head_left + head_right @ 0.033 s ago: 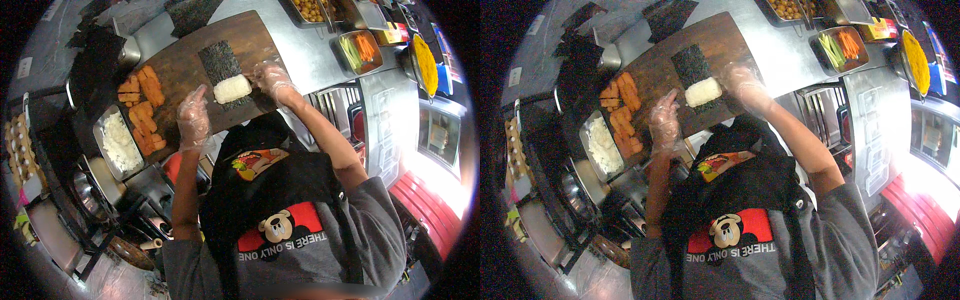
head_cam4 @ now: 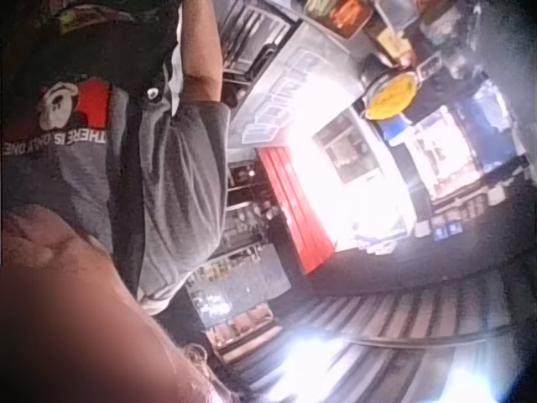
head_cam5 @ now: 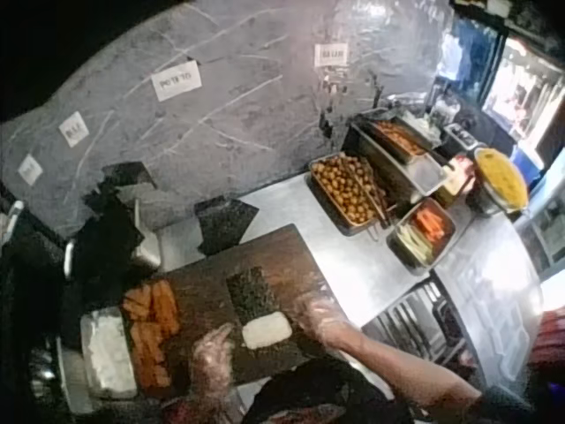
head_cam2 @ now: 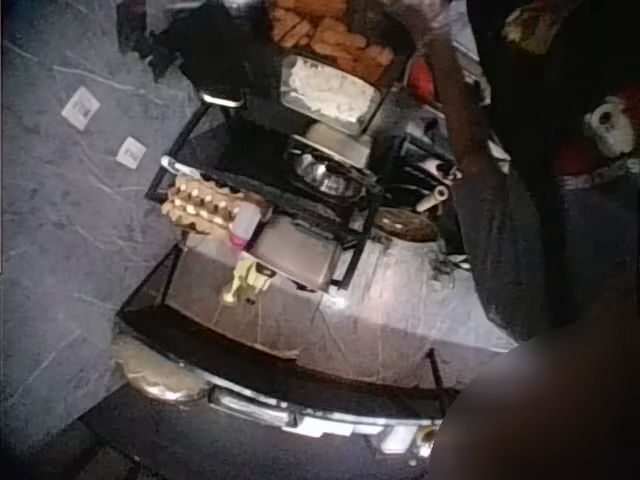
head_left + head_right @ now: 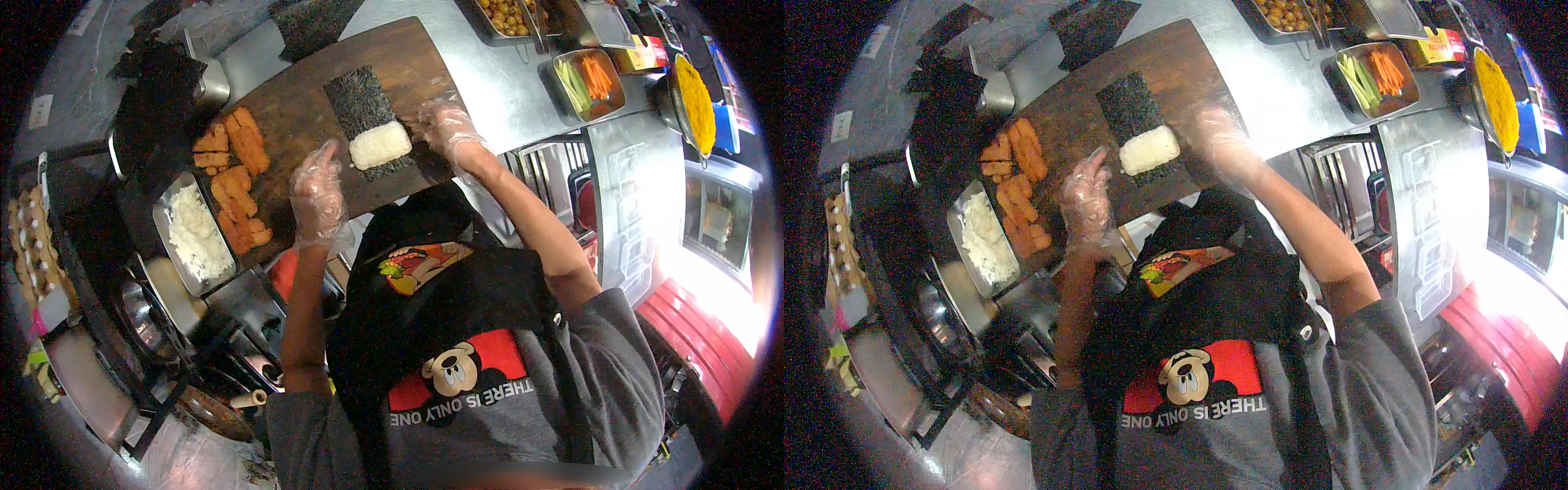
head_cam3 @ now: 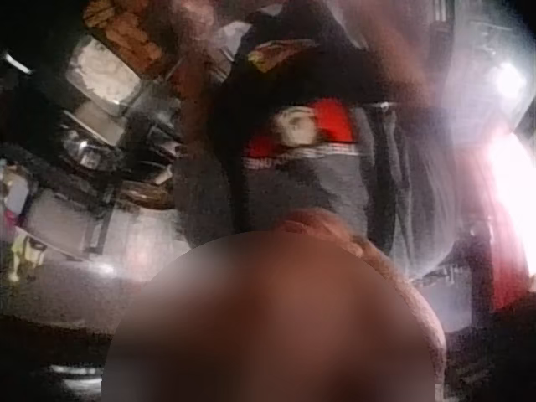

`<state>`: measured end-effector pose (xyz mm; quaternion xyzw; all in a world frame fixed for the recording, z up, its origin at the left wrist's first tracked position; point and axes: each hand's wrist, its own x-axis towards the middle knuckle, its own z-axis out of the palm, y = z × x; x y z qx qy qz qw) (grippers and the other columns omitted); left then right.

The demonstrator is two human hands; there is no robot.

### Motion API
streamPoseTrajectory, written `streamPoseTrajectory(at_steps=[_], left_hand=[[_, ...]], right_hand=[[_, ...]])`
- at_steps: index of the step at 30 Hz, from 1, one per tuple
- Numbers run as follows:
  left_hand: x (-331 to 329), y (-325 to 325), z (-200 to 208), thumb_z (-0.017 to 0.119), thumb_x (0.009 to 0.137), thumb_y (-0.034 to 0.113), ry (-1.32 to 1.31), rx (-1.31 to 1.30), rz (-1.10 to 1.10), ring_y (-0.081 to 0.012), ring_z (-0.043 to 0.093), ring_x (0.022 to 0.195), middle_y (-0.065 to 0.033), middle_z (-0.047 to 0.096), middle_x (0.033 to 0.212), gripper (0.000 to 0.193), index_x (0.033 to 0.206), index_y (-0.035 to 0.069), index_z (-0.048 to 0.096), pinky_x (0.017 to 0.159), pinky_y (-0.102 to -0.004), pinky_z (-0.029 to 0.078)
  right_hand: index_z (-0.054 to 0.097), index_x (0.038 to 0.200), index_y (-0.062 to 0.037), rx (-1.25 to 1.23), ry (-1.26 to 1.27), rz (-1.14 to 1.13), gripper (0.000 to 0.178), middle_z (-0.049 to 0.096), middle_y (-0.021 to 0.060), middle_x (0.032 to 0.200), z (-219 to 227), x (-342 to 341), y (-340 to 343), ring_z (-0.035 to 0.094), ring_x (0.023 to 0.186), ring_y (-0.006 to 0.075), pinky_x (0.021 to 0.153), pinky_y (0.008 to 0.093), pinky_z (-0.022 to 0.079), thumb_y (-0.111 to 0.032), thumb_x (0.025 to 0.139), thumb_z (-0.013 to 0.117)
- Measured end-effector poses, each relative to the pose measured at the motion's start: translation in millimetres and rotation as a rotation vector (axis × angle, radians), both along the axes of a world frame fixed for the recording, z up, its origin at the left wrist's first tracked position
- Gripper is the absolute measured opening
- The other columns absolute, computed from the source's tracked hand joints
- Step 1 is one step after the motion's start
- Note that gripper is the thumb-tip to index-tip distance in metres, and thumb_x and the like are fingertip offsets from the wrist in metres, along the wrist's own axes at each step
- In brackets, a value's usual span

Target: The person assembles onigiri-style sushi by shaping rice into a ball, placing it on a sheet of nori, adding a breaded cutlet, and wrapping the nori around the rice and cutlet. The finished item is placed into a plastic container.

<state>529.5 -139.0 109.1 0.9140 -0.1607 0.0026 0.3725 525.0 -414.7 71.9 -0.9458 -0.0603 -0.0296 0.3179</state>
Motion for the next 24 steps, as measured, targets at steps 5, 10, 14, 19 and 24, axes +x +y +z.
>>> streamPoseTrajectory(at_steps=[5, 10, 14, 19, 24], left_hand=[[3, -22, 2, 0.074, 0.080, 0.013, -0.107, -0.033, -0.068, -0.0364, 0.061, 0.106, -0.0188, 0.065, 0.119, 0.052, 0.129, 0.001, 0.060, 0.097, -0.0443, 0.047], [19, -34, 1, 0.077, 0.079, 0.023, -0.061, 0.142, -0.284, -0.0373, 0.053, 0.120, -0.0169, 0.058, 0.132, 0.069, 0.140, 0.005, 0.051, 0.105, -0.0450, 0.041], [17, -34, -13, 0.077, 0.077, 0.021, -0.092, 0.158, -0.240, -0.0384, 0.056, 0.114, -0.0171, 0.061, 0.127, 0.068, 0.138, 0.005, 0.053, 0.100, -0.0449, 0.046], [3, -30, 3, 0.072, 0.085, 0.026, -0.103, 0.126, -0.099, -0.0369, 0.055, 0.115, -0.0176, 0.058, 0.132, 0.060, 0.139, 0.009, 0.053, 0.103, -0.0463, 0.044], [-13, 31, 43, 0.070, 0.088, 0.025, -0.082, -0.038, 0.238, -0.0332, 0.065, 0.100, -0.0170, 0.068, 0.111, 0.032, 0.112, 0.005, 0.070, 0.089, -0.0430, 0.052]], right_hand=[[0.065, 0.126, -0.0121, 0.062, 0.363, 0.005, 0.047, 0.065, 0.0172, 0.115, 42, 13, 13, 0.061, 0.107, 0.0381, 0.096, 0.0429, 0.049, -0.021, 0.081, 0.075], [0.058, 0.136, -0.0129, -0.068, 0.150, 0.211, 0.059, 0.056, 0.0169, 0.130, 40, 5, 22, 0.054, 0.119, 0.0368, 0.101, 0.0427, 0.046, -0.026, 0.082, 0.076], [0.054, 0.140, -0.0130, -0.065, 0.217, 0.206, 0.065, 0.048, 0.0227, 0.141, 34, 7, 27, 0.046, 0.132, 0.0385, 0.111, 0.0442, 0.038, -0.023, 0.080, 0.078], [0.053, 0.141, -0.0158, -0.165, 0.247, 0.153, 0.068, 0.053, 0.0208, 0.136, 38, 6, 25, 0.050, 0.127, 0.0379, 0.107, 0.0450, 0.041, -0.032, 0.080, 0.078], [0.055, 0.139, -0.0175, -0.038, 0.240, 0.016, 0.056, 0.058, 0.0201, 0.124, 62, 1, 19, 0.058, 0.113, 0.0379, 0.096, 0.0449, 0.047, -0.031, 0.087, 0.072]])
